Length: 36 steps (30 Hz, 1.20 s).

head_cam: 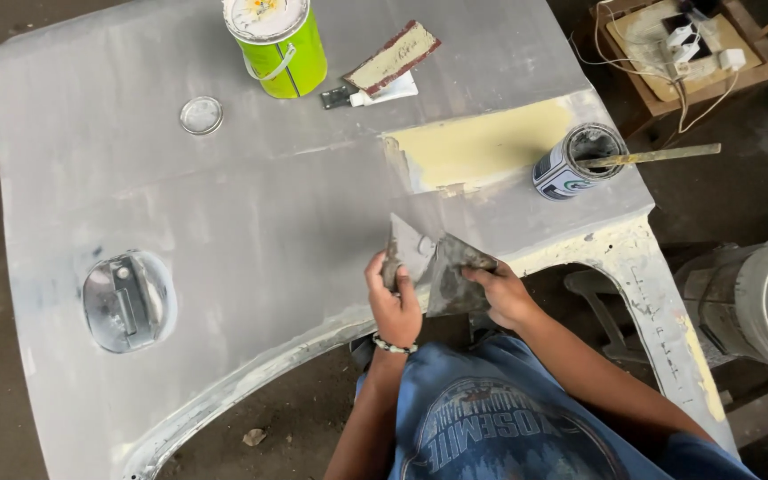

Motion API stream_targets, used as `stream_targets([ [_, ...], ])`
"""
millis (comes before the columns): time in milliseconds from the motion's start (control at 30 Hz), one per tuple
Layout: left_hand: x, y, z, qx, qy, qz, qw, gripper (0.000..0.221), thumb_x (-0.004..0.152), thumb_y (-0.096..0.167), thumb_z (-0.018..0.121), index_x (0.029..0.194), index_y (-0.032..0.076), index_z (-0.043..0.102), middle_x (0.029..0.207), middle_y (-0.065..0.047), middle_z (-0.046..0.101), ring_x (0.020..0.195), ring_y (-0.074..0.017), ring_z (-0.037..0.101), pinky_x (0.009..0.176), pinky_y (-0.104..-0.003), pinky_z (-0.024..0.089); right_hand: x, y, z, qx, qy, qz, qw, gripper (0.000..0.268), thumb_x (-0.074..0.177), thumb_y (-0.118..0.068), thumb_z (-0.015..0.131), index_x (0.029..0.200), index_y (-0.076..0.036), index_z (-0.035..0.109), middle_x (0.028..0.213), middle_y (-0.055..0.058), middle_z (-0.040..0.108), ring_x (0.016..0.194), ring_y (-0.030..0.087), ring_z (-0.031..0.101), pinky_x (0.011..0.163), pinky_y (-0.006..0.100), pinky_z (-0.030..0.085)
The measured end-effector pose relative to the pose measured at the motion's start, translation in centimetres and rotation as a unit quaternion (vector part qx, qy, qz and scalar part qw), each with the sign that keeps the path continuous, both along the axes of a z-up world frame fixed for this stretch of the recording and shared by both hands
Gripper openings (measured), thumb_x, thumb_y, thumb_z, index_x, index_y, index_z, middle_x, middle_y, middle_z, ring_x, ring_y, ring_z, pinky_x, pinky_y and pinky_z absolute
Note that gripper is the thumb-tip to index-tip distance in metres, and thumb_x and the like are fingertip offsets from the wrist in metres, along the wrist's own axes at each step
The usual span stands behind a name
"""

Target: The person uses a putty knife to scoop a grey substance from a can and applies it to a white car hood. They spread the substance evenly across the surface using the putty knife and a second flat tool to smooth the area.

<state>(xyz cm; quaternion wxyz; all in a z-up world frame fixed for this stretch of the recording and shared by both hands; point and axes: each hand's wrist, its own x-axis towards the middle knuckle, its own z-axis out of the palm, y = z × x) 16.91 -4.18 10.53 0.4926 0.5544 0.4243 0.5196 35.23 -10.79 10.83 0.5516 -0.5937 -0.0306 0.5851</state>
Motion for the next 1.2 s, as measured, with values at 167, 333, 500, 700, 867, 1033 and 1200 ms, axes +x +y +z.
stream_targets([
  [167,0.8,-2.1,-2.4,0.120,0.100,-0.015,0.988,0.037,0.108,0.015,0.056,0.141,0.002,0.047,0.122,-0.022,0.065,0.103,-0.0323,0.068,0.087,-0.040,0.056,-0.4,0.8,-2.6,0.031,0.029,-0.016,0.999,0.025,0.091,-0.004,0.065,0.115,0.003,0.066,0.108,0.014,0.074,0.099,0.027,0.072,0.089,0.043,0.060],
  [333,0.6,-2.9,1.0,0.201,0.192,-0.062,0.959,0.033,0.108,0.009,0.049,0.140,0.004,0.051,0.137,-0.024,0.062,0.110,-0.0427,0.069,0.084,-0.045,0.058,0.5,1.7,-1.9,0.079,0.056,0.012,0.995,0.022,0.092,-0.004,0.064,0.112,0.004,0.066,0.104,0.015,0.073,0.095,0.029,0.072,0.086,0.046,0.060],
  [500,0.1,-3.8,-2.3,0.143,0.272,-0.098,0.947,0.041,0.101,0.009,0.047,0.140,0.000,0.047,0.136,-0.025,0.062,0.104,-0.0440,0.067,0.080,-0.049,0.056,4.2,4.7,2.7,0.000,-0.157,0.136,0.978,0.021,0.096,-0.009,0.061,0.113,0.003,0.066,0.098,0.017,0.072,0.092,0.031,0.071,0.087,0.045,0.062],
  [700,-0.3,-3.5,-6.1,-0.048,0.126,0.018,0.991,0.041,0.105,0.015,0.052,0.142,-0.002,0.045,0.124,-0.023,0.066,0.113,-0.0340,0.068,0.095,-0.041,0.053,8.5,10.7,4.1,0.054,-0.533,0.371,0.759,0.038,0.094,-0.016,0.060,0.131,-0.010,0.065,0.107,0.015,0.075,0.092,0.034,0.072,0.083,0.049,0.059],
  [867,-1.3,-2.6,-5.1,-0.024,0.054,0.068,0.996,0.039,0.105,0.013,0.053,0.141,-0.002,0.045,0.125,-0.018,0.062,0.114,-0.0267,0.062,0.100,-0.036,0.048,9.1,13.7,3.0,-0.013,-0.674,0.502,0.542,0.036,0.095,-0.022,0.058,0.129,-0.022,0.071,0.117,0.010,0.074,0.104,0.033,0.070,0.092,0.048,0.055],
  [1033,-1.2,-2.6,-5.5,-0.001,0.004,0.092,0.996,0.036,0.106,0.008,0.054,0.140,0.000,0.047,0.128,-0.015,0.057,0.115,-0.0230,0.058,0.102,-0.034,0.046,9.1,15.4,2.7,-0.026,-0.692,0.531,0.489,0.036,0.095,-0.021,0.057,0.129,-0.023,0.071,0.126,0.007,0.071,0.113,0.032,0.067,0.097,0.047,0.052],
  [1200,-0.6,-2.9,-6.6,-0.036,-0.023,0.089,0.995,0.037,0.105,0.008,0.055,0.141,0.000,0.047,0.121,-0.011,0.059,0.108,-0.0189,0.058,0.098,-0.031,0.047,9.1,16.5,2.2,-0.054,-0.691,0.544,0.473,0.041,0.096,-0.021,0.054,0.136,-0.023,0.065,0.135,0.006,0.066,0.121,0.031,0.063,0.102,0.046,0.050],
])
